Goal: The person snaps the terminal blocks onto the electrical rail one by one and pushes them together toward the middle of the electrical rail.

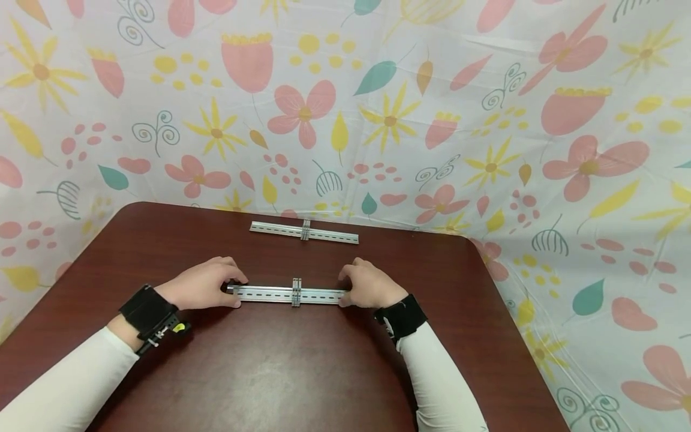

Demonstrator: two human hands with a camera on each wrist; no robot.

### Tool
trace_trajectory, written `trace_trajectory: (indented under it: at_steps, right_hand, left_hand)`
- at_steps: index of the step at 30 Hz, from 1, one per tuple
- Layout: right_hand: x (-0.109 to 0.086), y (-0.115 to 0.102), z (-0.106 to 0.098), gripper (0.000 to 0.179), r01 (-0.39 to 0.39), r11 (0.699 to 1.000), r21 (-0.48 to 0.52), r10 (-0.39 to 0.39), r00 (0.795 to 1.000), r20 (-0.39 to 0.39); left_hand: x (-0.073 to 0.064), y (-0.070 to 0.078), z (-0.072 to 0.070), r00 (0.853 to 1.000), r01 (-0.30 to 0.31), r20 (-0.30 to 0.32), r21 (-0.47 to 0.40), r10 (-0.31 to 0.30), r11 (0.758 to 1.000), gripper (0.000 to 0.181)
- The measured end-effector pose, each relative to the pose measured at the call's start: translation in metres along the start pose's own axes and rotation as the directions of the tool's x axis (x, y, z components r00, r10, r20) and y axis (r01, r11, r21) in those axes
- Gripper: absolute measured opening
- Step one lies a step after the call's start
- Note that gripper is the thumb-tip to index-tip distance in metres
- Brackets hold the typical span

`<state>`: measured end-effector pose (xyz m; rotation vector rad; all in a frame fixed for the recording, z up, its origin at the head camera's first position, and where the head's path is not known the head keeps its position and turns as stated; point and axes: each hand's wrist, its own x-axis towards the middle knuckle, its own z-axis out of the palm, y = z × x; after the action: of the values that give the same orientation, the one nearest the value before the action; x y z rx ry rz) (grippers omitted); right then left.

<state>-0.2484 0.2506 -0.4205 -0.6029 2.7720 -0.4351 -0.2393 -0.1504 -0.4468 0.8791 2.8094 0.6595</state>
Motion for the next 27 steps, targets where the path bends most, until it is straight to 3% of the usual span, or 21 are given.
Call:
trace_trajectory:
  at_steps: [6, 11, 20, 27]
  right_hand:
    - [-0.002, 0.0, 0.001, 0.044, -0.062, 0.997, -0.055, 0.064, 0.997, 0.039]
    - [-0.001, 0.001, 0.0, 0.036, -0.056, 0.995, -0.078, 0.061, 0.996, 0.065]
    - [0.0, 0.005, -0.003, 0.028, -0.044, 0.993, -0.105, 0.051, 0.997, 0.064]
    - [0.007, 0.019, 0.0, 0.028, -0.029, 0.996, -0.085, 0.03, 0.999, 0.011]
  left_hand:
    - [-0.001, -0.007, -0.006, 0.999, -0.022, 0.037, -0.063, 0.025, 0.998, 0.037]
    - [0.0, -0.01, -0.008, 0.999, -0.021, 0.046, -0.073, 0.024, 0.997, 0.032]
    - [0.004, -0.012, -0.006, 0.999, -0.042, -0.003, -0.059, 0.042, 0.997, 0.03]
    - [0.013, -0.022, 0.0, 0.999, -0.024, -0.05, -0.054, 0.021, 0.998, 0.03]
